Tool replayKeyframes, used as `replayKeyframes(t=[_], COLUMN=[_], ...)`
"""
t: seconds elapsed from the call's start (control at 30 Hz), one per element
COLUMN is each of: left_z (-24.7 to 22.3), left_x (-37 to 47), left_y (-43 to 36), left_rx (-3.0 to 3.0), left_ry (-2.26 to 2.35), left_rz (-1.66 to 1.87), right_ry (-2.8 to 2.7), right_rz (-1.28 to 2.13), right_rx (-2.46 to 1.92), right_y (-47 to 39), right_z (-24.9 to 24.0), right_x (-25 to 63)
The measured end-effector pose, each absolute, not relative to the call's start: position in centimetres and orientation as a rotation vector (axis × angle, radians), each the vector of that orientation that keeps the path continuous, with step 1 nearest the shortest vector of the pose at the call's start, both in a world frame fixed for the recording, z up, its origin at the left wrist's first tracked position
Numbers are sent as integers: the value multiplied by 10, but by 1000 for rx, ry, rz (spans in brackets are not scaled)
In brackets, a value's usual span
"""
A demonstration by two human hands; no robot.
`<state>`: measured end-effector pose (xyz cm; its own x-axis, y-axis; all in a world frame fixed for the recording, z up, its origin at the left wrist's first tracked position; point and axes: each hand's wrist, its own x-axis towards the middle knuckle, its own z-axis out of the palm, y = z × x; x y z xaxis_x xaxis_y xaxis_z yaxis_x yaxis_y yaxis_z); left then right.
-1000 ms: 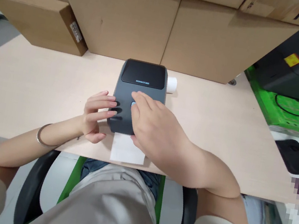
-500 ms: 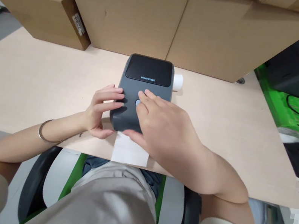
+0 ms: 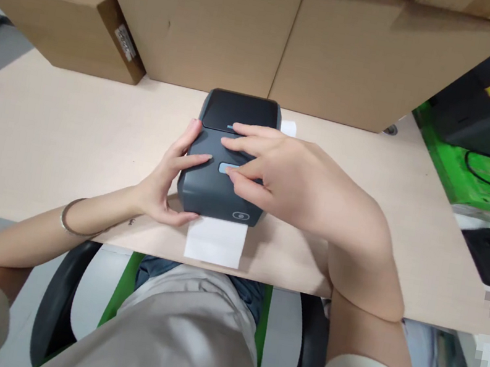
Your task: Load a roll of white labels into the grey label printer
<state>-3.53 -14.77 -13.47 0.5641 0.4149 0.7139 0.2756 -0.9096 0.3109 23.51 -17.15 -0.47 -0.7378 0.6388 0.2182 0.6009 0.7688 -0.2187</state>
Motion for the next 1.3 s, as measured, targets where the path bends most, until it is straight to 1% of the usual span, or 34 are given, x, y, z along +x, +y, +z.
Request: replayKeyframes(t=[0.17,0.33,0.47,0.53,0.63,0.73,0.8,0.87,0.93,1.0,1.1,1.2,1.3], left_z=[-135,-132,-126,-125,-129,-137,-142,-147,-149,-148,-144,-141,-143], left_x=[-36,-29,-25,-25,-25,-25,-27,-29,-31,-33,-34,-35,-38], left_y=[-149,-152,-153,-153,-151,-146,-141,-137,-136,-139,-146,-145,-138], left_rx=[2573,2470,2421,2411,2374,2378,2400,2455,2566,2673,2671,2557,2495], left_ry=[602,738,897,866,833,906,833,723,711,813,940,944,986], left_rz=[1322,1509,1715,1777,1824,1922,2060,2159,2099,1882,1548,1452,1372], right_ry=[-2680,-2728,-2809,-2820,-2742,-2622,-2472,-2295,-2121,-1957,-1732,-1547,-1509], right_rz=[348,446,358,272,225,346,459,496,443,348,264,301,283], right_rx=[-874,-911,-841,-838,-943,-982,-937,-904,-895,-854,-721,-731,-747], right_y=[-160,-158,-154,-150,-141,-137,-135,-130,-119,-101,-71,-55,-53], right_z=[1,17,21,20,19,22,22,19,11,-1,-19,-32,-34], right_x=[249,262,282,290,296,295,292,289,286,283,276,269,268])
